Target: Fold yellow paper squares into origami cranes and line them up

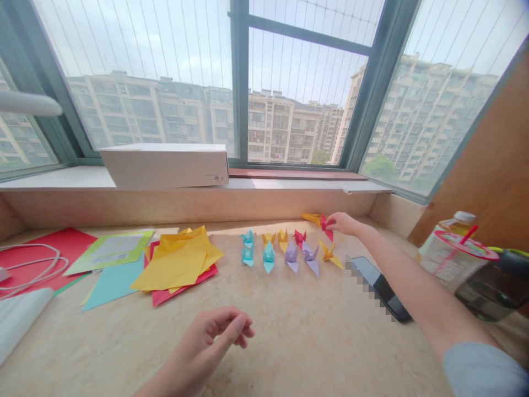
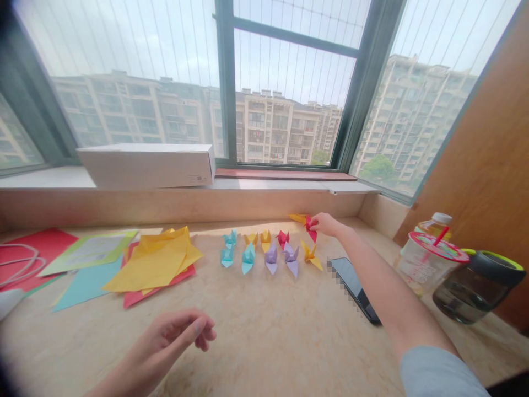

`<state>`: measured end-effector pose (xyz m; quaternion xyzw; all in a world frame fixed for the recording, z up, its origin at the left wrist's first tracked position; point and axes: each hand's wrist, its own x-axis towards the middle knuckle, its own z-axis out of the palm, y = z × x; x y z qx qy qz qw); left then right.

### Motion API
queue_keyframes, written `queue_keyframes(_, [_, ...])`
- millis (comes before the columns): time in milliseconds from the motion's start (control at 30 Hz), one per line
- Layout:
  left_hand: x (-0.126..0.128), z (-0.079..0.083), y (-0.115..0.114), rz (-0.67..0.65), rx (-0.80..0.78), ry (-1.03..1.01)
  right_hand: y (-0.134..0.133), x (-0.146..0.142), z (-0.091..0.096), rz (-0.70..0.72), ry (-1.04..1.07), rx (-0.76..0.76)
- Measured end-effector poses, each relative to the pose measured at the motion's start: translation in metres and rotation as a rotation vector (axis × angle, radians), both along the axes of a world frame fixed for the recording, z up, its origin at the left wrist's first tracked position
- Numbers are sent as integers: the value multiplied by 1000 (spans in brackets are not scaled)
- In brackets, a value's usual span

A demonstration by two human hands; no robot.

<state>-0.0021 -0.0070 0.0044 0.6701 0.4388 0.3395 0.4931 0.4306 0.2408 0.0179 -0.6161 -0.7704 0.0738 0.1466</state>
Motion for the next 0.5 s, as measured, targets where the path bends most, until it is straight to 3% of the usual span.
queue_keyframes(133, [1,-3,-1,4,-36,13,5,4,-12,42,1,-77])
queue_keyframes(500, [0,-6,0,-16,-35,28,7,-12,-20,163,-11,-162])
